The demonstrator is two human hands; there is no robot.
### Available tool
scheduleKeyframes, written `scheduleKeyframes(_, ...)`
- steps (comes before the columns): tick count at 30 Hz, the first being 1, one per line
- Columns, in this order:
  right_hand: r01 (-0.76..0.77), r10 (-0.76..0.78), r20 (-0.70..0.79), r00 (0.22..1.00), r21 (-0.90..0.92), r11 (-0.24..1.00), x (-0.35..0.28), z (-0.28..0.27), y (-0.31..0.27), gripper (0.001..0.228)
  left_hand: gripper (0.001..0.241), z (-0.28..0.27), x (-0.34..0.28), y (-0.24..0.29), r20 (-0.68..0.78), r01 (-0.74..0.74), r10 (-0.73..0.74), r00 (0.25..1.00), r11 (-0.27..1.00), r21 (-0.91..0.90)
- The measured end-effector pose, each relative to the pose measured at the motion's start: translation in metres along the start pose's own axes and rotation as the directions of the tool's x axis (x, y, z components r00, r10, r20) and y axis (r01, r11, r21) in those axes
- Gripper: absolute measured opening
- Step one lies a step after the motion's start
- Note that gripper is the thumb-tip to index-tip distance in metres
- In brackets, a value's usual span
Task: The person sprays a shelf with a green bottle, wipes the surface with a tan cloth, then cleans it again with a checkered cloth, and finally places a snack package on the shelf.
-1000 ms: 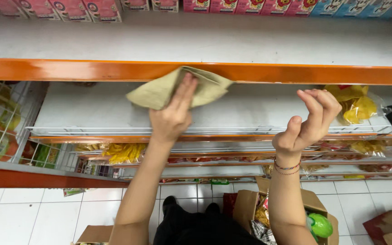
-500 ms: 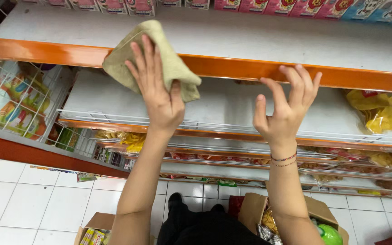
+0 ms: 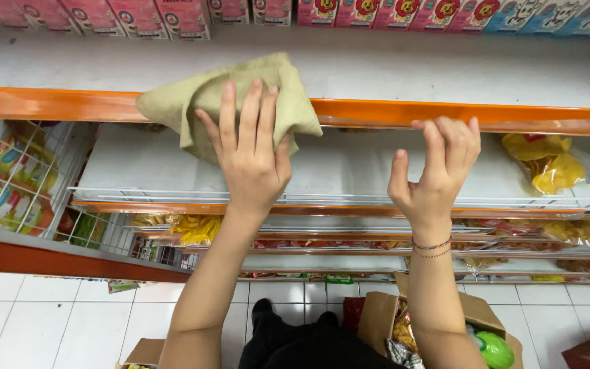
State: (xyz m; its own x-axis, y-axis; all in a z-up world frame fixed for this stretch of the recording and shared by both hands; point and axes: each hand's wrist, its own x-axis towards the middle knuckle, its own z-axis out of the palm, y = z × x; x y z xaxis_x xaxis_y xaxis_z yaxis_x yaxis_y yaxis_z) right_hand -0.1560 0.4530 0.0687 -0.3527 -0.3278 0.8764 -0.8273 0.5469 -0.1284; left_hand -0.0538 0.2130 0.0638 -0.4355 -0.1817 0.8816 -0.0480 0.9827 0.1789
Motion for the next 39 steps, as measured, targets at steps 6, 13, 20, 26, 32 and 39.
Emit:
scheduleKeyframes(6,0.002,-0.002,-0.011,1.000,0.012,1.000,-0.006,-0.005,-0.004,0.040,0.048,0.013,-0.016,0.035,-0.002,-0.127,0.127,0.992,0.991,-0.028)
scheduleKeyframes(13,-0.005,0.004,0.025,1.000,0.042,0.999,-0.001,-0.019,0.002,0.042,0.047,0.030,-0.001,0.075,-0.007,-0.129,0.128,0.992,0.990,-0.057)
scheduleKeyframes(20,-0.109,0.109,-0.127,0.986,0.002,0.994,-0.020,-0.042,0.028,0.034,0.047,0.048,0.010,0.126,-0.008,-0.200,0.200,0.980,0.977,-0.072)
scheduleKeyframes(26,-0.200,0.188,-0.200,0.962,-0.045,0.979,-0.036,-0.068,0.060,0.031,0.047,0.076,0.019,0.184,-0.015,-0.269,0.269,0.963,0.961,-0.067)
scheduleKeyframes(32,-0.255,0.229,-0.258,0.939,-0.071,0.964,-0.052,-0.097,0.095,0.029,0.047,0.101,0.025,0.234,-0.008,-0.322,0.323,0.946,0.941,-0.101)
scheduleKeyframes(39,-0.338,0.290,-0.323,0.901,-0.101,0.936,-0.069,-0.123,0.134,0.028,0.049,0.134,0.034,0.294,0.004,-0.394,0.401,0.916,0.903,-0.173)
